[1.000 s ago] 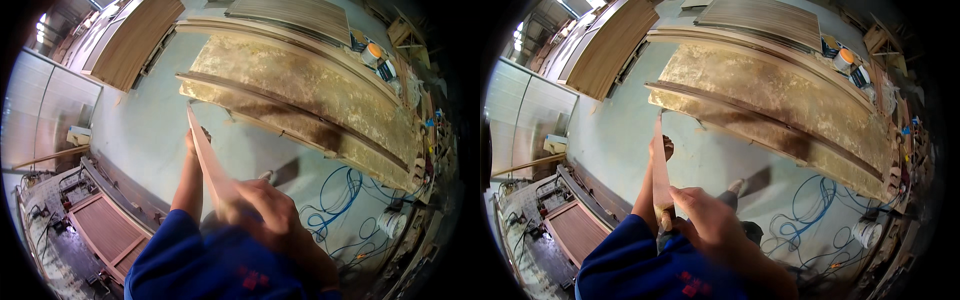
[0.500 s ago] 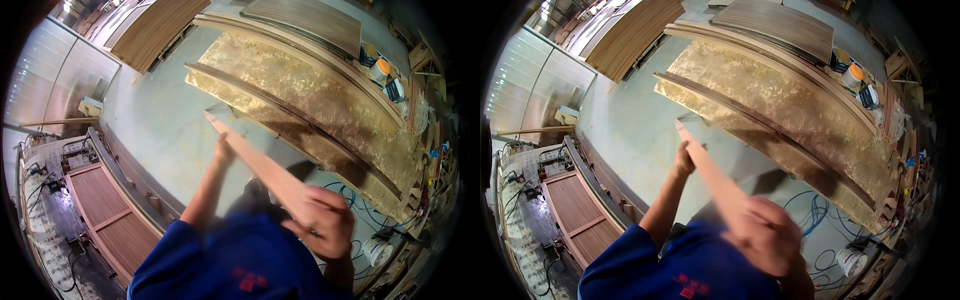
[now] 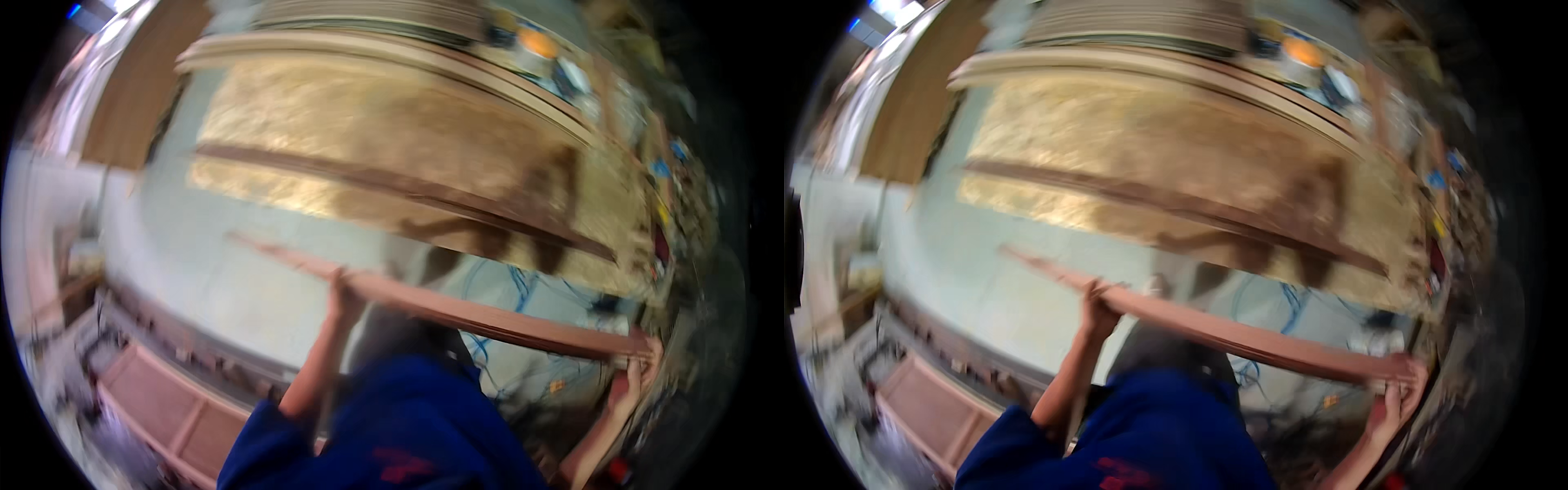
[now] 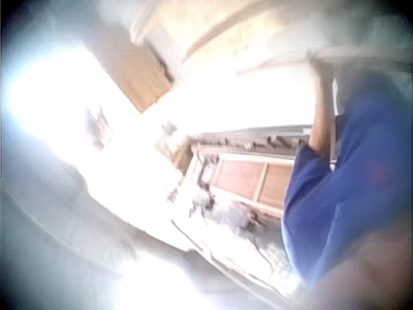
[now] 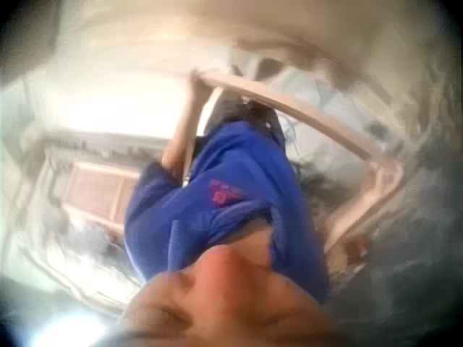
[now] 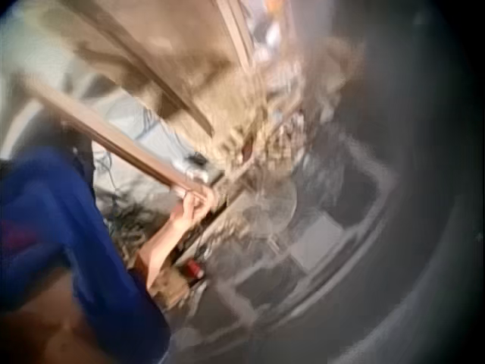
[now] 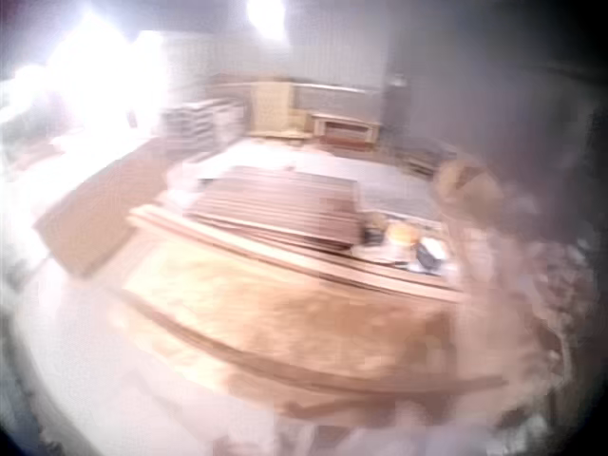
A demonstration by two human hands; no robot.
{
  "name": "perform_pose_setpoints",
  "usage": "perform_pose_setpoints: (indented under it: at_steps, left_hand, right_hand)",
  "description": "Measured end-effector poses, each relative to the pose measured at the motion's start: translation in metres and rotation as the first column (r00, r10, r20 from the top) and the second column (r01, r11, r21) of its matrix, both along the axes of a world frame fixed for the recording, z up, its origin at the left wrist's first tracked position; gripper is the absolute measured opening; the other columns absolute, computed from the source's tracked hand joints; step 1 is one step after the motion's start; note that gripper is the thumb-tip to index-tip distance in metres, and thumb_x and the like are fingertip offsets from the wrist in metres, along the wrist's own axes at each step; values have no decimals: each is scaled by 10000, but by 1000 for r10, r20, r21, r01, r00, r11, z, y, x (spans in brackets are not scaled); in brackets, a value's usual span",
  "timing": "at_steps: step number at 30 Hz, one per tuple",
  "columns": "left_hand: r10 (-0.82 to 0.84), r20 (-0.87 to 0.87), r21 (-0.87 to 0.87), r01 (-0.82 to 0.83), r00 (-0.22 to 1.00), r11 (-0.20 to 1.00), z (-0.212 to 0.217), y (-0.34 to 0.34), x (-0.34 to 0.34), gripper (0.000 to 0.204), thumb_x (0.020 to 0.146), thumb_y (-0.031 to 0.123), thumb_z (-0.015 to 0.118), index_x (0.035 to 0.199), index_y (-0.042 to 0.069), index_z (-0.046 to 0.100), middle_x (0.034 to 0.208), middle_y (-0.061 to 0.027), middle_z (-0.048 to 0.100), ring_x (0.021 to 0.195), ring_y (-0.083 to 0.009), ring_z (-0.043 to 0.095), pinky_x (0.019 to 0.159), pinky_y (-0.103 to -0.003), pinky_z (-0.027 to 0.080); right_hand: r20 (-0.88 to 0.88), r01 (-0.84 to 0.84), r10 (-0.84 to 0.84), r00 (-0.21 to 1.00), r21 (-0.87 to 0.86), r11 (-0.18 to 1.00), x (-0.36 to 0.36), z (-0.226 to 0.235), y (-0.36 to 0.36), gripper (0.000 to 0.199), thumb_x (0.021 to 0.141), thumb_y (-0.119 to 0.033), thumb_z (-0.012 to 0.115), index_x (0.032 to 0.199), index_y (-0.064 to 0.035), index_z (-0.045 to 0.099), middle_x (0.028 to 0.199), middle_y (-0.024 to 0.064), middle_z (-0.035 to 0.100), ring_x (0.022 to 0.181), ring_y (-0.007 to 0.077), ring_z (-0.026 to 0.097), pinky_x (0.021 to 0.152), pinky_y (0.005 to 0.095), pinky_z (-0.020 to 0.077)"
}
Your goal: The person uses a pneumatic nail gun to attach wooden strips to a large panel, then moves the panel to a workbench. They arrange several wooden strips on the bench and apply wood filler to the joints using a small stick.
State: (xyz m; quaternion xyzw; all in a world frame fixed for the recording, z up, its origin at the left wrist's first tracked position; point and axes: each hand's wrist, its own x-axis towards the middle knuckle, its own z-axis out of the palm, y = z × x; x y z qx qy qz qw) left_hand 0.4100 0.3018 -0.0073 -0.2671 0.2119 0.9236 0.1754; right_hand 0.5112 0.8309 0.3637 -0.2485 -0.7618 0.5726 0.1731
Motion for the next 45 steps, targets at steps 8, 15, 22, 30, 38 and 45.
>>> perform_pose_setpoints:
  at_steps: [8,15,22,30,38,45]
  left_hand:
    - [110,148,-176,-83,983,981,92,23,-50,354,1004,234,613,1218,-48,602,1188,-173,680,1093,-259,669,1008,-413,547]
    - [-387,-83,-818,159,918,552,43,151,-209,258,1029,280,625,1103,34,647,912,-47,702,843,-171,669,778,-297,570]
    - [-117,140,-416,166,983,894,-49,270,-330,205,1023,256,633,903,91,615,841,-44,647,805,-195,654,735,-334,586]
    - [252,-34,-556,-228,967,799,11,305,-328,335,1055,479,543,1016,151,599,912,-34,614,863,-207,596,811,-361,516]
    - [330,-526,-136,-461,784,877,122,144,-322,528,1064,486,465,1222,10,629,1050,-134,664,1000,-268,633,903,-408,553]
    - [605,-348,18,-640,717,768,212,72,-310,307,1035,188,520,1184,-77,563,915,-175,643,779,-291,646,709,-360,599]
  right_hand:
    - [-78,-33,-10,997,-524,851,-53,-130,127,458,1011,-122,635,1456,-92,525,1316,89,627,1072,146,602,788,259,473]
    - [91,162,-138,986,-391,906,-162,-253,273,348,1040,-181,657,1371,-96,591,1134,12,605,1050,137,635,818,334,566]
    - [420,96,-5,908,-195,976,-237,-334,391,265,1018,-271,690,1235,-126,646,1013,-31,642,892,103,658,684,282,568]
    - [269,-207,269,925,-238,949,-234,-295,417,482,1006,-213,713,1428,-38,561,1254,56,621,1126,149,601,969,294,500]
    - [-254,-479,508,823,170,861,-226,-79,179,793,780,-448,911,1324,-19,525,1231,126,569,1112,234,582,932,385,483]
    - [-460,-654,776,431,434,620,-283,49,54,659,719,-298,943,1218,-28,608,999,81,671,906,187,659,615,364,524]
